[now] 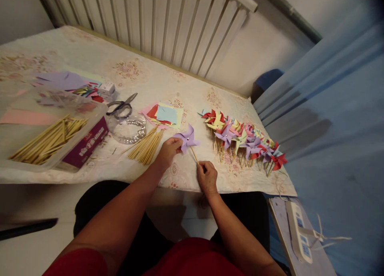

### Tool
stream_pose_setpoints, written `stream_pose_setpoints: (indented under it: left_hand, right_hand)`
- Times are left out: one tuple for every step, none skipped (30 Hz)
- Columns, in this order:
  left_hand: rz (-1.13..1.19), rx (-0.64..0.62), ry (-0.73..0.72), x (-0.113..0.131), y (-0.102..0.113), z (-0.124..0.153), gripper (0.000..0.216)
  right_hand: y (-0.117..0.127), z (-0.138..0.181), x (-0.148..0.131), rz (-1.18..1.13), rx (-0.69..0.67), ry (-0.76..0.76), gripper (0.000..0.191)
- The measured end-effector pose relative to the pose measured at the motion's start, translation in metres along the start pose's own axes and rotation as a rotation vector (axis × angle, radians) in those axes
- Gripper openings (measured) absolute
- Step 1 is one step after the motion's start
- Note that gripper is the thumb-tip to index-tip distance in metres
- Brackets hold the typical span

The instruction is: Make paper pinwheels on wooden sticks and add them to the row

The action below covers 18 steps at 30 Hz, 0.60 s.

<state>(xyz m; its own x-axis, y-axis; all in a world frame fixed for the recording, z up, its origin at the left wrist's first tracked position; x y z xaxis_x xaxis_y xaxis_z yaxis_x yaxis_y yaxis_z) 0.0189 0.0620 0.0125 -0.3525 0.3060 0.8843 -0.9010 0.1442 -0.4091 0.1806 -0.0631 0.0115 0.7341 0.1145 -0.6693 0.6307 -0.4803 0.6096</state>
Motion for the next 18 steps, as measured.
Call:
stream_pose_setpoints:
  left_hand:
    - [0.002, 0.0, 0.008, -0.0002, -0.0004, 0.0001, 0.025]
    - [0.005, -0.007, 0.012, -0.0002, -0.001, 0.0002, 0.025]
    - [0.008, -0.018, 0.014, 0.0, -0.0016, 0.0004, 0.025]
    - [0.01, -0.032, 0.014, 0.0004, -0.0023, 0.0006, 0.025]
    - [0.012, -0.047, 0.014, 0.0008, -0.003, 0.001, 0.025]
    - [0.013, -0.062, 0.015, 0.0013, -0.0036, 0.0014, 0.024]
    - [0.014, -0.072, 0.016, 0.0018, -0.0041, 0.0019, 0.023]
    - [0.015, -0.076, 0.018, 0.0022, -0.0044, 0.0023, 0.023]
    - [0.015, -0.077, 0.02, 0.0025, -0.0045, 0.0027, 0.022]
    - [0.016, -0.078, 0.022, 0.0026, -0.0047, 0.0029, 0.022]
    - [0.017, -0.077, 0.023, 0.0025, -0.0048, 0.0031, 0.022]
    - [0.019, -0.078, 0.025, 0.0023, -0.0049, 0.0031, 0.022]
    - [0.024, -0.079, 0.026, 0.0019, -0.005, 0.003, 0.023]
    - [0.028, -0.08, 0.029, 0.0014, -0.0051, 0.0029, 0.023]
    - [0.032, -0.081, 0.033, 0.0008, -0.0051, 0.0028, 0.024]
    - [0.036, -0.08, 0.036, 0.0002, -0.005, 0.0027, 0.024]
    - [0.038, -0.081, 0.04, -0.0003, -0.0051, 0.0027, 0.025]
    - [0.04, -0.085, 0.04, -0.0007, -0.0054, 0.0028, 0.026]
  right_hand:
    - [0.0001, 0.0, -0.0003, -0.002, -0.001, -0.001, 0.014]
    - [0.0001, 0.0, -0.0006, -0.005, -0.002, -0.003, 0.014]
    - [0.0002, 0.0, -0.0008, -0.008, -0.001, -0.004, 0.014]
    - [0.0003, 0.0, -0.001, -0.01, -0.001, -0.006, 0.014]
    - [0.0003, 0.0, -0.0011, -0.01, -0.002, -0.008, 0.014]
    - [0.0003, 0.0, -0.001, -0.009, -0.001, -0.01, 0.014]
    - [0.0003, 0.0, -0.001, -0.007, 0.0, -0.011, 0.015]
    - [0.0003, 0.0001, -0.0009, -0.005, 0.001, -0.012, 0.015]
    - [0.0003, 0.0001, -0.0008, -0.004, 0.003, -0.012, 0.015]
    - [0.0004, 0.0001, -0.0008, -0.004, 0.004, -0.01, 0.015]
    - [0.0005, 0.0, -0.0008, -0.004, 0.006, -0.008, 0.015]
    - [0.0005, 0.0, -0.0009, -0.005, 0.005, -0.006, 0.015]
    - [0.0005, -0.0001, -0.0011, -0.005, 0.004, -0.005, 0.015]
    - [0.0005, -0.0002, -0.0012, -0.004, 0.002, -0.004, 0.015]
    - [0.0005, -0.0002, -0.0014, -0.004, 0.001, -0.004, 0.015]
    - [0.0006, -0.0003, -0.0016, -0.004, 0.001, -0.004, 0.015]
    - [0.0006, -0.0003, -0.0018, -0.005, 0.0, -0.005, 0.015]
    - [0.0007, -0.0003, -0.0019, -0.008, 0.001, -0.006, 0.015]
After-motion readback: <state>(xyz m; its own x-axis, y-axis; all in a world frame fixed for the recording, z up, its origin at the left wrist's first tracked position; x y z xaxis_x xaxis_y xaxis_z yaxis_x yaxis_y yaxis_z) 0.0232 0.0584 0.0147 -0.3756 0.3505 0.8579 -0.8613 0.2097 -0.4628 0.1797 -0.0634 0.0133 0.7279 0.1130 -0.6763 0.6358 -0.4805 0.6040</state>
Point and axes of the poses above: each hand's wrist, its own z-axis away from the middle knuckle, its own y-axis out of the back of the hand, x = y × z, the point moved 4 cm from there along -z, towards the middle knuckle, and after that the axes turned 9 degrees about -z, right-handed, at the moved point
